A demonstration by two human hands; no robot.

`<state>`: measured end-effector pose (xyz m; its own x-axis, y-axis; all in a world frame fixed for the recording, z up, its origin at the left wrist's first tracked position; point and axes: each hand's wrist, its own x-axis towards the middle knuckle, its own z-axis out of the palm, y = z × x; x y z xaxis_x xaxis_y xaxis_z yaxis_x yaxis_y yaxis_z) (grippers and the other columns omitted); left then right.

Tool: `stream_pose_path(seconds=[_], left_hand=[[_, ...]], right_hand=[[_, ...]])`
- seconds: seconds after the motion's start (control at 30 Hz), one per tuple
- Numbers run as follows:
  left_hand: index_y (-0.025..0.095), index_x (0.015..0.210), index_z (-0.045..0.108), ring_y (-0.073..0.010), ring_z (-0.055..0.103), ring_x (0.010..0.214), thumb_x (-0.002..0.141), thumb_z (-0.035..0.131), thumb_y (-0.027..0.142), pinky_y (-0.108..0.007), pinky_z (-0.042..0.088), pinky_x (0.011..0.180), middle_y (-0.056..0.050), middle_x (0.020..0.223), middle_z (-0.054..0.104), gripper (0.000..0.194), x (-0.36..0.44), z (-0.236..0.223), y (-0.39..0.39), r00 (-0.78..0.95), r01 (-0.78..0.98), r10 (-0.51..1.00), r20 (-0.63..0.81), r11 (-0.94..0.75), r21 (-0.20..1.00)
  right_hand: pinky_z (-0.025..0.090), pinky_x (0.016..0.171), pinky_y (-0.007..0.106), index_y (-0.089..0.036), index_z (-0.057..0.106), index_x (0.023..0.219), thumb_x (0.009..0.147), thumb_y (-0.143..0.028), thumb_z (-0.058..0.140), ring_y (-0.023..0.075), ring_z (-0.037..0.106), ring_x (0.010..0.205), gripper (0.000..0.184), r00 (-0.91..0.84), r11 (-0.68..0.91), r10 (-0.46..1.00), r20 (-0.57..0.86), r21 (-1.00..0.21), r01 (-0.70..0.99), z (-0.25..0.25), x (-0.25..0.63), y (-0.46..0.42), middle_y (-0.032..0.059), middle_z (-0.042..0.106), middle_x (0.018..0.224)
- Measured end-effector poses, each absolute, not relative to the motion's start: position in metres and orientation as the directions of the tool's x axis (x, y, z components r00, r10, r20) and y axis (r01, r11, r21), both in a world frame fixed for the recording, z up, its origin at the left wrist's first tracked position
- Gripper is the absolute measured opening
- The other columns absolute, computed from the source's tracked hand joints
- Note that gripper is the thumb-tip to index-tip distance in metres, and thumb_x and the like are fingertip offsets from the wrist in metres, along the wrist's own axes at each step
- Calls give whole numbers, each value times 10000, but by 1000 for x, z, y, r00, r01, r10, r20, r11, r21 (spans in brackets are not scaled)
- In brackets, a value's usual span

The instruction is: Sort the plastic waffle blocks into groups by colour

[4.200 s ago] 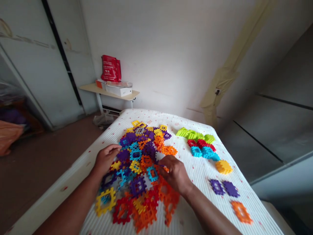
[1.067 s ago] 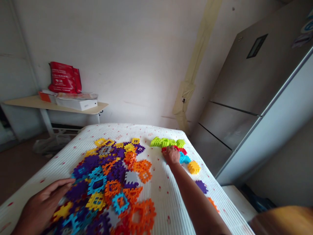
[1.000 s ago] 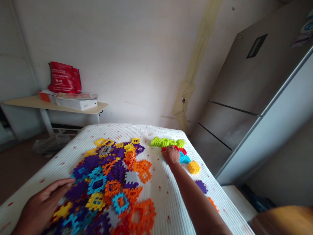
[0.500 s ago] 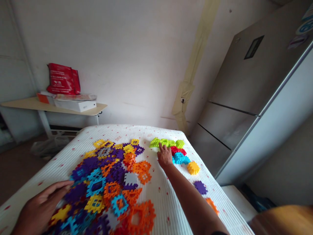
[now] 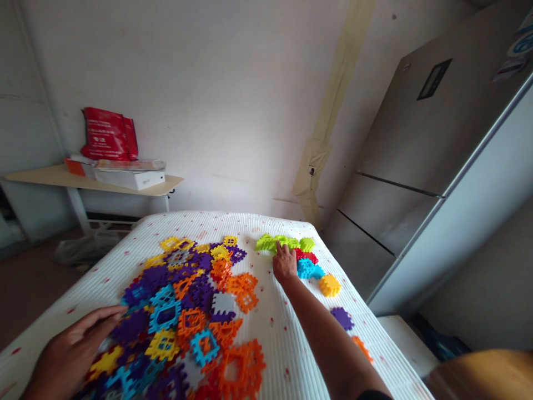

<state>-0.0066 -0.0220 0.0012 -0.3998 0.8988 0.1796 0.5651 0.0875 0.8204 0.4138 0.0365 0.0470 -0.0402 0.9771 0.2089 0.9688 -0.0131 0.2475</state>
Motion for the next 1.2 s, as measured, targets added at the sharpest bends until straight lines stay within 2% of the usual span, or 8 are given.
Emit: stream_pose_path(seconds=[0.13,0.53,0.6,0.7,0.83,0.93,1.03,1.2], left_hand=[[300,743,711,-277,693,813,548,589,548,-328,509,712,29,775,760,339,-4,11,-26,-369,424,929,22,147,894],[195,743,706,-261,673,811,549,615,476,-322,506,759,-52,781,750,354,11,33,-39,-370,396,922,115,45,917],[199,738,705,-258,674,796,554,614,475,-324,510,752,-50,768,750,344,11,31,-39,-374,388,919,123,34,921],[208,737,702,-246,674,786,564,609,474,-310,513,744,-37,764,750,331,11,27,-38,-378,376,916,134,20,926],[214,735,702,-231,674,782,574,608,481,-284,515,727,-23,753,747,325,12,25,-37,-379,370,914,142,9,929],[214,729,701,-231,674,773,573,616,465,-279,517,708,-22,737,744,308,13,27,-38,-385,372,911,145,10,928],[216,729,699,-237,674,788,572,625,447,-284,517,711,-21,749,745,289,13,29,-39,-393,376,908,146,14,926],[207,732,698,-234,672,780,562,619,451,-286,519,705,-22,740,740,307,14,29,-39,-400,372,906,139,22,928]], right_hand=[[369,830,448,-144,713,1027,866,-120,369,313,391,1186,380,-45,-12,976,211,261,965,48,413,35,94,279,1518],[371,825,455,-161,725,884,874,-141,403,326,383,1196,323,-75,7,959,275,239,971,53,406,25,116,383,1460],[374,850,455,-181,721,878,878,-163,429,320,389,1200,293,-115,63,938,326,166,984,58,396,15,106,434,1424],[404,877,399,-206,715,932,879,-165,453,254,488,1107,270,-198,235,901,385,-50,971,64,374,-10,99,571,1266],[434,882,303,-203,690,1007,861,-174,488,184,543,1029,251,-468,604,775,424,-281,745,64,338,-61,82,635,1121],[411,913,370,-285,618,1170,817,-276,582,217,492,1108,355,-658,759,648,384,-252,601,60,311,-96,47,528,1315],[379,939,414,-328,585,1203,837,-386,586,254,397,1215,370,-769,826,562,305,-158,541,53,293,-110,19,385,1456],[370,939,424,-287,599,1179,897,-360,527,256,407,1202,300,-692,745,658,296,-126,655,43,295,-98,54,413,1435]])
